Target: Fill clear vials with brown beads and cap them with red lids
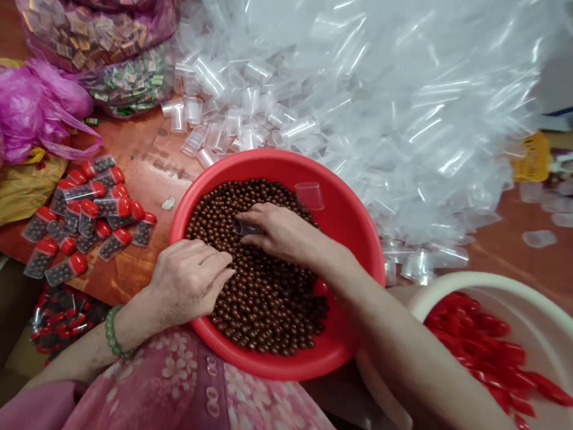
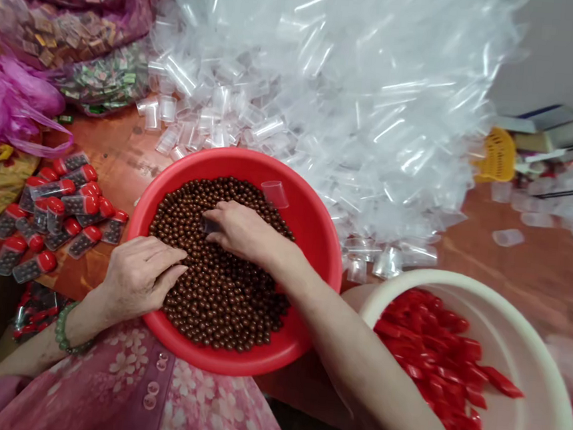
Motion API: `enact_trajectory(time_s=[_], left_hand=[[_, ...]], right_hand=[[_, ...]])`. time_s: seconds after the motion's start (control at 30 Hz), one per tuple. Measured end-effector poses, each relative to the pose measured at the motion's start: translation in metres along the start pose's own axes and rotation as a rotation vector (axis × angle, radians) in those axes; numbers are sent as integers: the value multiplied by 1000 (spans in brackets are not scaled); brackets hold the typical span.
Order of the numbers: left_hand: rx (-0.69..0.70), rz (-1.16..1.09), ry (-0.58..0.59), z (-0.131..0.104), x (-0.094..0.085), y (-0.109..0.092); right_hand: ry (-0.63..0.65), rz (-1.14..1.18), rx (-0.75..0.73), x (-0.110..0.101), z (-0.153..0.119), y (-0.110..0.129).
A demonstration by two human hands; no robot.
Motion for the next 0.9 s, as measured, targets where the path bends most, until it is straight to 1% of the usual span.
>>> enact_trajectory(time_s=[0.07, 0.1, 0.13, 0.2, 0.27, 0.3, 0.37, 0.47, 0.57, 0.63, 0.73, 0.8, 0.9], left_hand=[[0, 4, 3, 0, 0, 0], [0, 6, 5, 0, 0, 0], [0, 7, 8, 0, 1, 0], [-1, 2, 11, 0, 1, 0], [-6, -10, 1, 0, 1, 0], [-11, -17, -7, 0, 0, 1], [-26, -29, -24, -1, -1, 2], [-45, -51, -45, -1, -2, 4], [-58, -70, -50, -1, -2, 6], [-66, -74, -75, -2, -3, 6], [-96, -113, -112, -3, -8, 7], [-160, -195, -94, -4, -10, 12], [-282, -385, -50, -5, -12, 21]], right_hand=[[126, 71, -25, -1, 7, -3], [150, 62, -34, -3, 10, -3], [155, 26, -38, -4, 12, -1], [121, -112, -15, -7, 13, 5], [93, -238, 13, -7, 9, 16], [94, -267, 6, -5, 6, 23], [116, -249, -71, 2, -1, 41], [146, -85, -222, 13, -9, 57], [150, 176, -319, 18, -11, 58], [151, 378, -356, 17, -13, 54], [171, 634, -380, 11, -17, 48], [170, 750, -355, 5, -21, 43], [144, 874, -299, -6, -28, 35]])
Point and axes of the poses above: each hand's wrist, its own z-axis towards the middle knuckle, its own x-axis out of the palm, y = z × x, the point moved 8 cm from there along z, towards the middle knuckle, and after that the axes turned 14 degrees about x, right-handed, at the moved point
